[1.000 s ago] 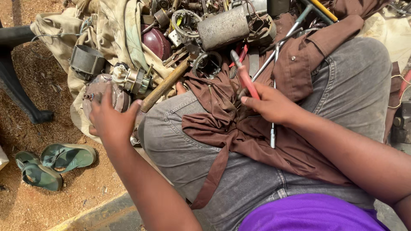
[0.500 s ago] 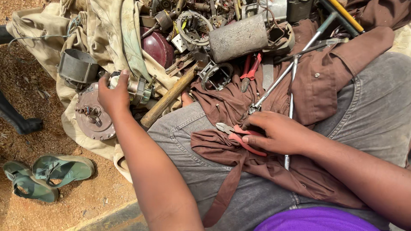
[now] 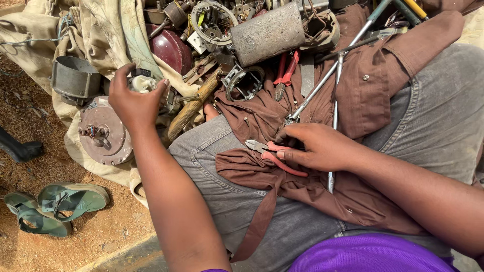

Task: The person sits on the ground among scrap electric motors and disassembles them for salvage. They use a screwdriver to pry motor housings, pliers to pull wires and components, and a hammer to strike parts free, handling the motors one at a time in their lap.

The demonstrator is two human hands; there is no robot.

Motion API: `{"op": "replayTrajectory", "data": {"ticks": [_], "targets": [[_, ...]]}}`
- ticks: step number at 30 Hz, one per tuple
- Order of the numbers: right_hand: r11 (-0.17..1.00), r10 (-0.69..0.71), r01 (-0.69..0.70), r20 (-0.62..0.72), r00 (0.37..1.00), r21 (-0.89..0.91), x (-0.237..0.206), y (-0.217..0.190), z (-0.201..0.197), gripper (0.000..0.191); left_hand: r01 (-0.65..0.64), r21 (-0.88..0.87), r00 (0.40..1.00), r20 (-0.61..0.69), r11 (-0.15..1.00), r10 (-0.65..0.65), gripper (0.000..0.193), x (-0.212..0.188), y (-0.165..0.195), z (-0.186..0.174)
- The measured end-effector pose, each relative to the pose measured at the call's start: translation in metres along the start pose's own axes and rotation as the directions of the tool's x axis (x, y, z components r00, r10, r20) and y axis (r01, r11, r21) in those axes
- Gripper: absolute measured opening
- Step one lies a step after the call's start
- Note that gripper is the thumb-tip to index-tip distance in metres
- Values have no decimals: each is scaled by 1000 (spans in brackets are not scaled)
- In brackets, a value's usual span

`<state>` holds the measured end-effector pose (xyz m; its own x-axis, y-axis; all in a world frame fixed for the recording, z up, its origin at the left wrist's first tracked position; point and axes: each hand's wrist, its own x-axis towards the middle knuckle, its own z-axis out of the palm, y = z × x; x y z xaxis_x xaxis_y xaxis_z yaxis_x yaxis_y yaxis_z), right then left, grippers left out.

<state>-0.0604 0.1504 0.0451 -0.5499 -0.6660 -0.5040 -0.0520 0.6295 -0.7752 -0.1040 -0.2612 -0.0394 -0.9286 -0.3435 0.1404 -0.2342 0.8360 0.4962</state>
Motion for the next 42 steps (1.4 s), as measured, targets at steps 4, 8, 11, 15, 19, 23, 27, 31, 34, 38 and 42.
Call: {"op": "replayTrajectory", "data": {"ticks": [4,8,11,15,19,23,27,31,34,38,42], "targets": [[993,-18,21,-23,1000,113,0,3,0,40,-148,-16,989,22,989,149,60,0,12,4],[986,-81,90,-71,994,141,1,4,-1,40,-133,-110,980,-162,985,114,64,-8,15,-18],[989,-51,58,-55,997,137,2,4,-1,41,-164,-162,942,-319,973,106,69,-28,22,-38],[987,-15,22,-46,999,157,2,4,-1,42,-75,-97,913,-407,992,30,62,-45,31,-54],[980,-19,30,-57,998,197,1,6,0,40,-225,-238,764,-645,945,19,51,-41,36,-65],[964,-45,63,-74,996,258,2,9,1,37,-393,-748,640,-640,535,-425,63,-38,39,-83],[978,25,-9,-73,997,211,5,9,1,36,-141,-862,931,52,-486,-362,71,-53,43,-53],[982,-48,84,-207,977,167,1,0,3,35,-63,-832,905,186,-551,-383,56,-58,39,1],[983,-147,176,-351,925,52,-7,-14,8,31,-26,-874,795,277,-485,-540,45,-46,45,12],[919,-394,363,-322,861,-155,24,-46,17,28,26,-776,843,356,-630,-403,48,-27,68,10],[963,-269,257,-275,923,-80,114,-83,27,34,-62,-743,861,299,-667,-412,40,-26,71,10]]}}
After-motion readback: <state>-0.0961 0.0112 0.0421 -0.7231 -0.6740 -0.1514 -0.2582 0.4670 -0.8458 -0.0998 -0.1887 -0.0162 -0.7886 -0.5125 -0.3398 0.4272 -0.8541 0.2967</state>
